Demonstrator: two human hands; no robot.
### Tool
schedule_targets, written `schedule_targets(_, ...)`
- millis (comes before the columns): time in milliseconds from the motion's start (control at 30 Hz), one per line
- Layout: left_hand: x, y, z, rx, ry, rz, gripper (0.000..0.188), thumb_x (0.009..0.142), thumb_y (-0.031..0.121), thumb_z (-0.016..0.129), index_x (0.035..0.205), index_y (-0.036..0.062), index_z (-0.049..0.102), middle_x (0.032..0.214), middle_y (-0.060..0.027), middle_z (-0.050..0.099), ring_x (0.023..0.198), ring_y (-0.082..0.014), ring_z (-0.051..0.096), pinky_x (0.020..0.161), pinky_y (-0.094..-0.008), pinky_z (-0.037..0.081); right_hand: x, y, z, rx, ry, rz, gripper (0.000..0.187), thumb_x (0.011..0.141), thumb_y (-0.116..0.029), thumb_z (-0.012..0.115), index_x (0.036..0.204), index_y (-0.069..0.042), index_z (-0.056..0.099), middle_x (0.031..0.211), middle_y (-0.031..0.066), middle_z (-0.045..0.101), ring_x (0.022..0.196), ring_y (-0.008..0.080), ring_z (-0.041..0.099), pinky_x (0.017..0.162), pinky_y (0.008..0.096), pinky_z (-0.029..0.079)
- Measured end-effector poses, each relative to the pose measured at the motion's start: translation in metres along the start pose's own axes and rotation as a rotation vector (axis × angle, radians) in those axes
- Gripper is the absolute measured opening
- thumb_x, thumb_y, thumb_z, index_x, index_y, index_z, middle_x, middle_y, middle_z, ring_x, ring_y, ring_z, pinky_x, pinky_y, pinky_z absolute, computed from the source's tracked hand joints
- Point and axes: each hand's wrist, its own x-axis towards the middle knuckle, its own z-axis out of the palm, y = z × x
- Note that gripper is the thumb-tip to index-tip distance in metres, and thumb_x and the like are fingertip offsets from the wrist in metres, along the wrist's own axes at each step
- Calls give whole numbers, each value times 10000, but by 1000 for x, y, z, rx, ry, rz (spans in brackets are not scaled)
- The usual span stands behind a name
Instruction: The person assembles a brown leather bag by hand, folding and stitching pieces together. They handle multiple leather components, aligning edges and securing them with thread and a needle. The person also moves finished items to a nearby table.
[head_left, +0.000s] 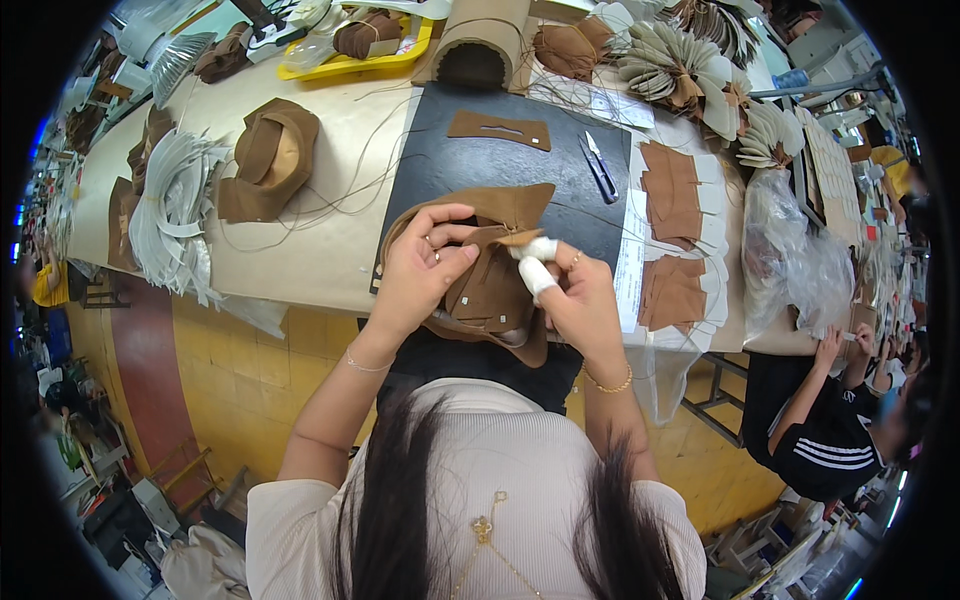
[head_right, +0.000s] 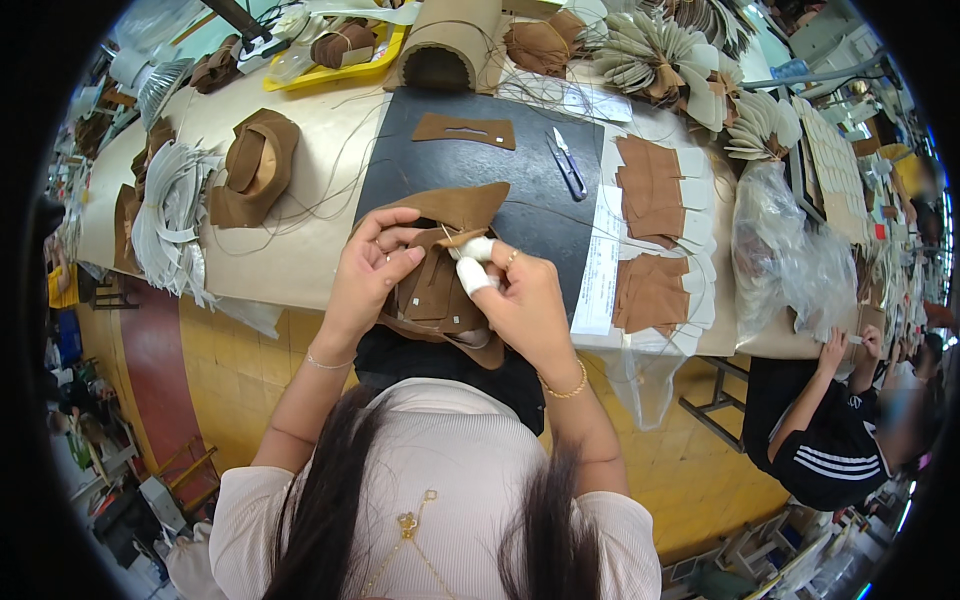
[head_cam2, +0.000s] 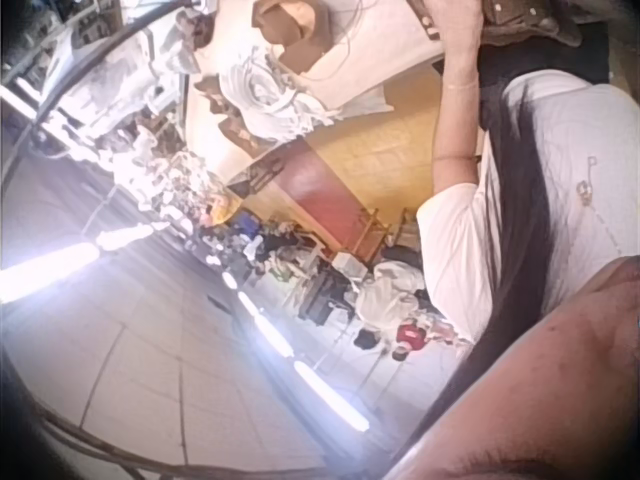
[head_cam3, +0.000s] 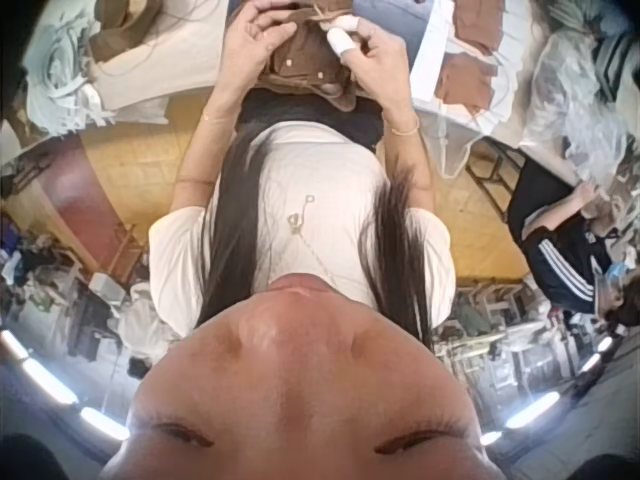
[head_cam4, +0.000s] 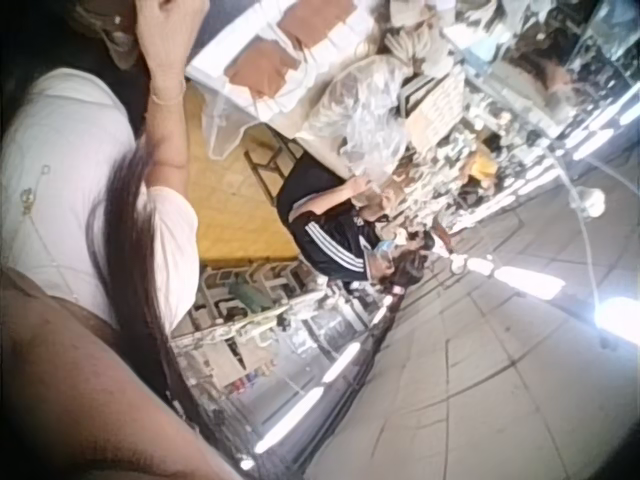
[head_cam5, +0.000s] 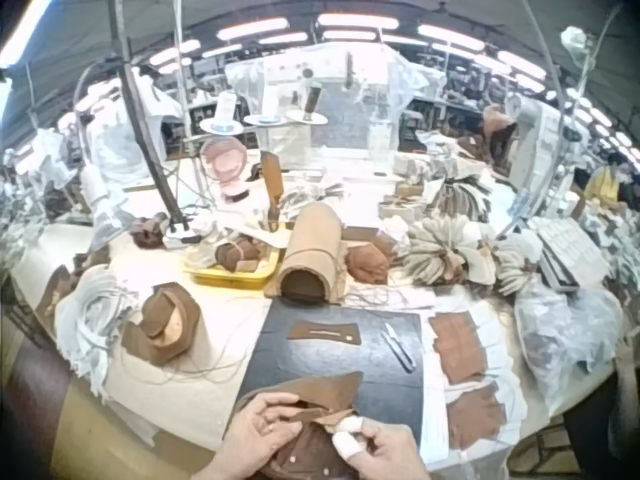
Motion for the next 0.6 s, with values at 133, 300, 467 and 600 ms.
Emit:
schedule_targets(133, 1, -4, -11, 23, 22, -85, 290, 859, 18, 649, 1130, -39, 566, 1019, -65, 616, 895, -78, 592, 810, -208, 489, -30, -13, -27, 220, -248, 179, 109, 823, -83, 635, 889, 0, 661, 552, -42, 499, 409, 9, 411, 396, 194, 314)
schedule_targets(300, 4, -7, -15, 35, 47, -81, 286, 842, 32, 678, 1109, -25, 593, 986, -50, 621, 879, -67, 583, 790, -200, 476, -61, -34, -65, 268, -465, -182, 69, 776, -42, 652, 808, 2, 694, 522, -17, 495, 455, 48, 445, 447, 225, 332)
schedule_targets(467, 2, -3, -4, 25, 29, -95, 258, 846, 18, 669, 1091, -22, 599, 955, -44, 641, 865, -77, 598, 803, -208, 490, -44, -31, -42, 134, -282, 279, 177, 841, -77, 609, 987, -4, 679, 574, -28, 549, 451, 15, 465, 414, 184, 362)
schedule_targets(600, -1, 2, 1, 20, -8, -144, 241, 846, 29, 679, 1070, -22, 608, 961, -51, 652, 860, -82, 603, 805, -217, 501, -15, 0, -1, 211, -117, 308, 219, 852, -52, 586, 1052, 3, 655, 620, -30, 549, 449, 18, 470, 408, 184, 383)
